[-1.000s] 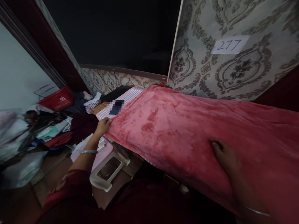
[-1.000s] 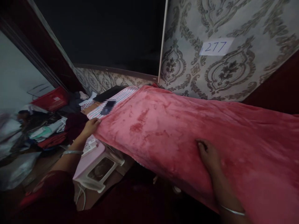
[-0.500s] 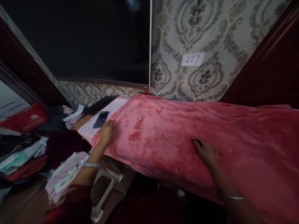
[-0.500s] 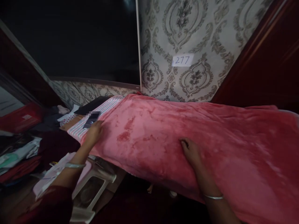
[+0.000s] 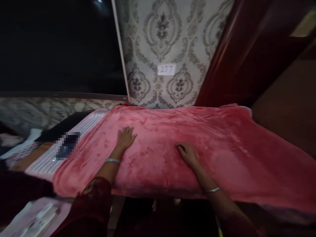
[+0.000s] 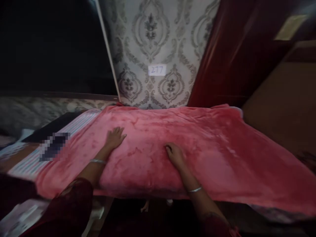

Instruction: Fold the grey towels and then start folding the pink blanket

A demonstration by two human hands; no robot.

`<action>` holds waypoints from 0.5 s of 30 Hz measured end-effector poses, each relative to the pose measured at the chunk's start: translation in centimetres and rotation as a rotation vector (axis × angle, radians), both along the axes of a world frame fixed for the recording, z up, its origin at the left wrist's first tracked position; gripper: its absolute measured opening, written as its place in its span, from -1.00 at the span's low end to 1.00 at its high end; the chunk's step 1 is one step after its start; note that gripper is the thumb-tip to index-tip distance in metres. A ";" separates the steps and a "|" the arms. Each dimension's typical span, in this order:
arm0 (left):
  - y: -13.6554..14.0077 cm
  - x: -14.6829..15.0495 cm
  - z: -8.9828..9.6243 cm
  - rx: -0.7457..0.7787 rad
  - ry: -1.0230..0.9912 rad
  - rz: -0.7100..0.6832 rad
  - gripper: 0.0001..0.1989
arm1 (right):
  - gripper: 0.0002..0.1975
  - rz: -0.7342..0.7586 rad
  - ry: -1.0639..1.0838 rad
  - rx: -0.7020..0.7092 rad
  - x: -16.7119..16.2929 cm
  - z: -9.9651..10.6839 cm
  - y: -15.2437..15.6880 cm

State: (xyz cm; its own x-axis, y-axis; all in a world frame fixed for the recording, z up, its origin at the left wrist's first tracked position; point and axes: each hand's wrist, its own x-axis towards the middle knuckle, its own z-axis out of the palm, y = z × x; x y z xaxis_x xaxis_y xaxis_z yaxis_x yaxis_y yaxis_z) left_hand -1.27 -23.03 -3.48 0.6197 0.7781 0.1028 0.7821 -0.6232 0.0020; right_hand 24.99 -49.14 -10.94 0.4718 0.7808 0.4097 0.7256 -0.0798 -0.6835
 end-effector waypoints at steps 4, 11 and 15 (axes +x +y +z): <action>0.8 0.1 -0.6 0.088 0.012 -0.006 -0.38 | -0.69 -0.021 -0.036 -0.062 -0.2 1.7 0.5; 1.1 0.6 0.3 0.051 0.026 -0.016 -0.35 | -0.50 -0.057 -0.360 -0.333 0.6 5.3 1.6; 1.0 0.7 0.5 0.043 0.037 -0.010 -0.32 | -0.42 -0.037 -0.404 -0.542 2.8 5.5 0.8</action>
